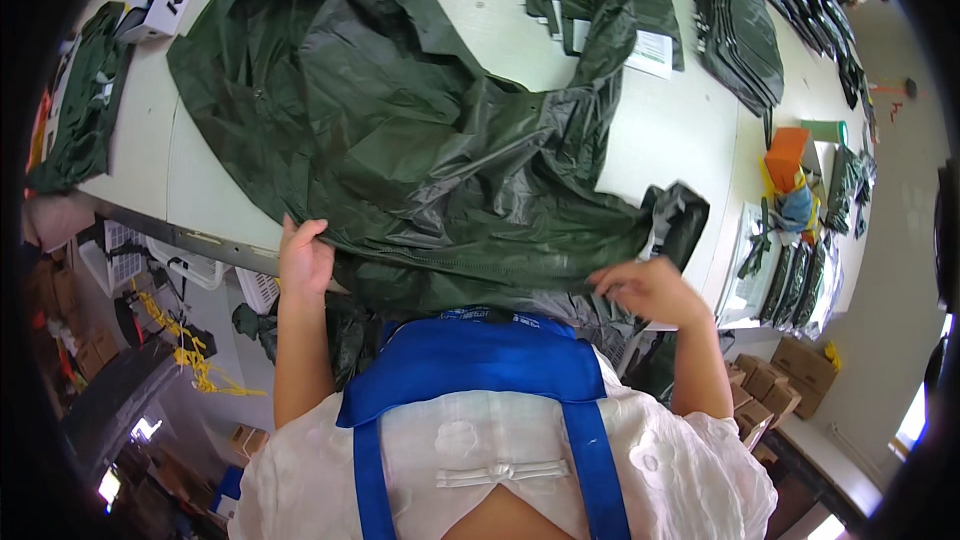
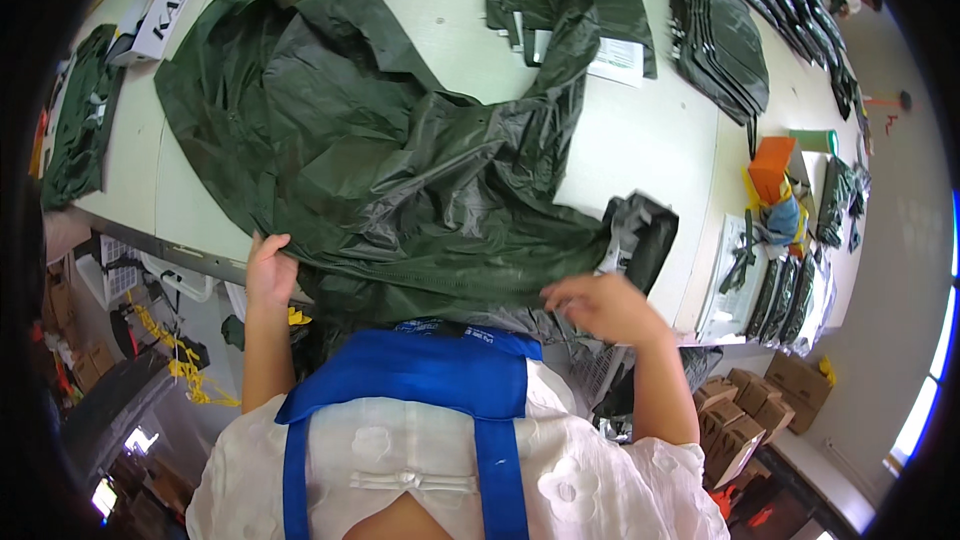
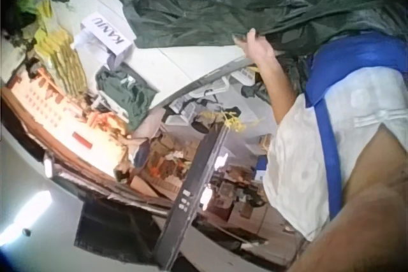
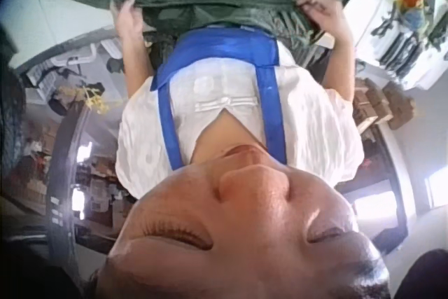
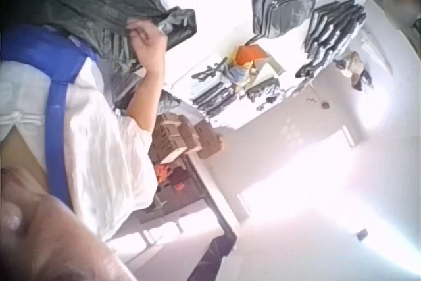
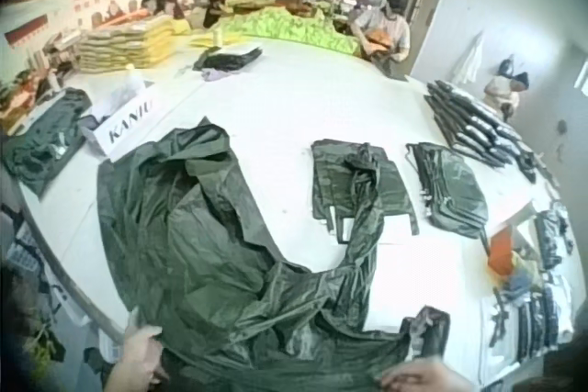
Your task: The person folds a large green tarp on a table, aligns edges, and folds it into a compact rectangle. The person then places the folded tarp into a clear plastic bag and stacks it with other packaged items.
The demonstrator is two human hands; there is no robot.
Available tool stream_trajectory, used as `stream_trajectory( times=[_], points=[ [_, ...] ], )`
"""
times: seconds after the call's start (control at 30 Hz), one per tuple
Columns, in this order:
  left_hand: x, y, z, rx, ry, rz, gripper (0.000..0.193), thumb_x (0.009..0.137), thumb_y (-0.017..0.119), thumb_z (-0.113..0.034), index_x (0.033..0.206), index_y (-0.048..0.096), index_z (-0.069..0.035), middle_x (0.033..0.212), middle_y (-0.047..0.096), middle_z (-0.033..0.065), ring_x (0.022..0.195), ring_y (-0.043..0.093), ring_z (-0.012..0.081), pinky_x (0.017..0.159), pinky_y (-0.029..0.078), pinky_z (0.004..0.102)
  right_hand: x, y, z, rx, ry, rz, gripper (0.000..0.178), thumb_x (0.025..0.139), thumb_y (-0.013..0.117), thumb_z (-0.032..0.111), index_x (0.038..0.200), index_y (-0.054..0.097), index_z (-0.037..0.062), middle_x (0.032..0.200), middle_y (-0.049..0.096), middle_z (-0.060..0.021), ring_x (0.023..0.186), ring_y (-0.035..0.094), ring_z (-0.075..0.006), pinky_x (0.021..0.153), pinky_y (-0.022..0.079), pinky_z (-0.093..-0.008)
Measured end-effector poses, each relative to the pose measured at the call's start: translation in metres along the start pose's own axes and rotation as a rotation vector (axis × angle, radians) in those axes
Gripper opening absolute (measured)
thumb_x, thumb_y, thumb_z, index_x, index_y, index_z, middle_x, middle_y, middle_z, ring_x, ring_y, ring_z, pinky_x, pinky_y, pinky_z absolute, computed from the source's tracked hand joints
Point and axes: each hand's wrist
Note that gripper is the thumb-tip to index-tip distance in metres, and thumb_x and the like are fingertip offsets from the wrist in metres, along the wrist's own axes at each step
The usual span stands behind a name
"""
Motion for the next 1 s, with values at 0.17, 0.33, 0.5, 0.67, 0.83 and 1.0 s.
stream_trajectory(
  times=[0.17,0.33,0.5,0.67,0.83,1.0],
  points=[
    [-0.023,0.046,-0.002,1.133,0.801,-0.278,0.076,0.076,0.061,0.002,0.143,0.026,-0.008,0.138,0.031,0.0168,0.120,0.040,0.0296,0.099,0.036,0.0413,0.000,-0.079,-0.074,0.026,0.037,-1.021,0.057,0.072,0.048,-0.011,0.127,0.055,0.0043,0.118,0.062,-0.0059,0.091,0.054,-0.0064,0.068,0.042,-0.0190],
    [-0.048,0.130,0.007,1.164,1.031,0.397,0.063,0.077,0.061,0.003,0.136,0.038,-0.003,0.134,0.040,0.0146,0.120,0.044,0.0265,0.098,0.041,0.0373,0.040,-0.114,-0.167,0.155,0.178,-0.838,0.030,0.079,0.063,0.009,0.108,0.058,0.0014,0.092,0.060,-0.0014,0.077,0.051,-0.0090,0.065,0.039,-0.0248],
    [-0.067,0.208,0.048,0.996,0.611,0.928,0.066,0.078,0.068,-0.007,0.136,0.037,-0.002,0.134,0.044,0.0163,0.118,0.050,0.0265,0.098,0.043,0.0375,0.022,-0.099,-0.111,0.302,0.150,-0.948,0.020,0.081,0.068,0.018,0.084,0.061,-0.0011,0.063,0.045,0.0040,0.061,0.039,-0.0083,0.056,0.032,-0.0267],
    [-0.094,0.283,0.111,0.926,0.326,1.174,0.090,0.070,0.082,-0.029,0.137,0.030,0.001,0.132,0.046,0.0205,0.122,0.048,0.0294,0.102,0.040,0.0394,-0.030,-0.075,-0.051,0.502,0.027,-0.999,0.011,0.080,0.068,0.011,0.087,0.063,0.0031,0.063,0.047,0.0083,0.052,0.036,-0.0018,0.048,0.026,-0.0193],
    [-0.101,0.304,0.128,0.689,0.087,1.125,0.034,0.085,0.058,0.005,0.118,0.049,0.002,0.100,0.064,0.0089,0.091,0.061,0.0105,0.082,0.049,0.0248,-0.044,-0.070,-0.033,0.628,-0.083,-1.037,0.013,0.082,0.067,0.011,0.091,0.064,0.0017,0.063,0.048,0.0086,0.053,0.036,-0.0005,0.048,0.025,-0.0181],
    [-0.100,0.301,0.113,0.504,-0.100,1.042,0.028,0.088,0.057,0.004,0.115,0.051,0.001,0.099,0.063,0.0076,0.090,0.059,0.0084,0.083,0.047,0.0220,-0.029,-0.059,-0.039,0.473,-0.123,-1.220,0.024,0.089,0.061,0.017,0.105,0.058,-0.0008,0.087,0.058,-0.0008,0.061,0.040,-0.0031,0.056,0.035,-0.0209]
  ],
)
Point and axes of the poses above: each hand's wrist, its own x-axis towards the middle knuckle, its own y-axis out of the palm, z = x × y
